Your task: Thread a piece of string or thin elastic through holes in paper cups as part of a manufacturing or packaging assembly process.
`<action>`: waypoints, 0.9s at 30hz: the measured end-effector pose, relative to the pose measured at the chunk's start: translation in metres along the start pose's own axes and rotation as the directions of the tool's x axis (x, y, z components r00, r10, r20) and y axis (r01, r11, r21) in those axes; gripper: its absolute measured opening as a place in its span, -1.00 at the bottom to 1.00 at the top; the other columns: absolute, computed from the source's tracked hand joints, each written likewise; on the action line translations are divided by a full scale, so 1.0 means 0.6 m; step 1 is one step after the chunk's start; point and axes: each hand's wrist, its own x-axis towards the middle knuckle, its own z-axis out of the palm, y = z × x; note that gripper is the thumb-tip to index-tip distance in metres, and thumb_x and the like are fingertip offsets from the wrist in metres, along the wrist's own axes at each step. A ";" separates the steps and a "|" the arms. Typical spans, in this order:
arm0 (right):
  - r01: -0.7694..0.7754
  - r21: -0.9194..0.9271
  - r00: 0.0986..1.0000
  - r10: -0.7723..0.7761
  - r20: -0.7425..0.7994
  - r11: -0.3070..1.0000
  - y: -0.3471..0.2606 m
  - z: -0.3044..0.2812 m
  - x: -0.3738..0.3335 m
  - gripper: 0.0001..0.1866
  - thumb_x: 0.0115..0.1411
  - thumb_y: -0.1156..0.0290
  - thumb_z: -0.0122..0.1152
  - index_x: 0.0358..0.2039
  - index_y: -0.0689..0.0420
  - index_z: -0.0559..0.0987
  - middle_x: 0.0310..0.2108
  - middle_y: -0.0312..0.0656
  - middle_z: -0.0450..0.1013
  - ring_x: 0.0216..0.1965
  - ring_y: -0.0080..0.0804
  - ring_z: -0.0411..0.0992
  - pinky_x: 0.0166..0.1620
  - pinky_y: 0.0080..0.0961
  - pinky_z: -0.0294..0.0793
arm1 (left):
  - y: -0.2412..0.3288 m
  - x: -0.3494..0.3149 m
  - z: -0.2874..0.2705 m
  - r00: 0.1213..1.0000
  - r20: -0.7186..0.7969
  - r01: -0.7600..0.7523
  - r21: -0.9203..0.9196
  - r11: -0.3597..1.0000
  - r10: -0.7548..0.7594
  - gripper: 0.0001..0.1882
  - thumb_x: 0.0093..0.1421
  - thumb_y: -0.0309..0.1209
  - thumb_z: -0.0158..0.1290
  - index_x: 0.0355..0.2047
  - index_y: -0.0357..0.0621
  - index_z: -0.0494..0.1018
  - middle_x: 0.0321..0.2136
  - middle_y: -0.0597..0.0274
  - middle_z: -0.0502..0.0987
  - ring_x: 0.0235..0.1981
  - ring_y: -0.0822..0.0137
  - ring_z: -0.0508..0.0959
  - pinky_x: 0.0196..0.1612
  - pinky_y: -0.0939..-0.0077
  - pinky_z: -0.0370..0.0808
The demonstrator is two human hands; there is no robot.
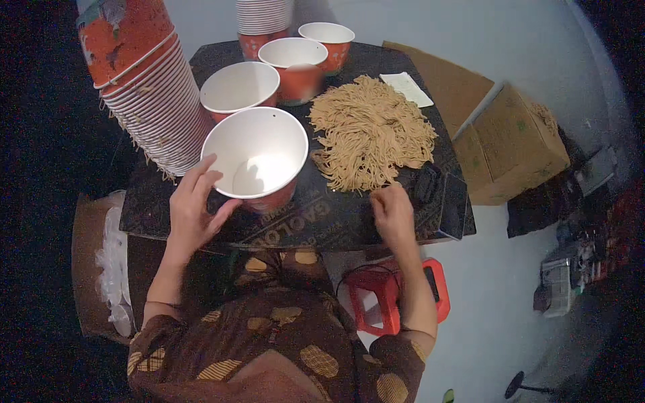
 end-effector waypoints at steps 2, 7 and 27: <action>0.072 -0.053 0.995 -0.075 -0.060 0.996 -0.006 0.021 -0.017 -0.84 0.07 0.47 0.33 -0.35 0.16 0.53 -0.38 -0.05 0.39 -0.27 0.03 0.40 -0.18 -0.13 0.39 | 0.017 0.001 0.002 0.999 -0.030 0.040 -0.034 0.999 -0.041 -0.40 -0.08 -0.36 0.41 -0.05 -0.25 0.39 0.07 -0.17 0.42 -0.09 -0.09 0.56 -0.14 0.20 0.58; -0.037 -0.281 0.998 0.022 -0.056 0.959 -0.008 0.062 -0.007 -0.82 0.08 0.43 0.34 -0.36 0.16 0.49 -0.38 -0.03 0.38 -0.26 0.01 0.37 -0.16 -0.15 0.37 | 0.035 -0.022 0.005 0.986 -0.156 0.041 -0.122 0.992 -0.060 -0.34 -0.03 -0.47 0.37 0.08 -0.25 0.34 0.13 -0.22 0.35 -0.09 -0.04 0.57 -0.21 0.31 0.62; 0.300 0.356 0.946 -0.323 0.006 0.885 -0.237 0.039 -0.117 -0.81 0.00 0.55 0.32 -0.36 0.13 0.50 -0.39 -0.10 0.37 -0.36 -0.07 0.39 -0.30 -0.17 0.38 | 0.131 -0.085 0.046 0.875 0.475 0.309 -0.703 0.640 0.098 -0.68 0.16 -0.59 0.14 -0.05 -0.18 0.49 -0.38 0.13 0.51 -0.44 0.10 0.57 -0.38 0.31 0.50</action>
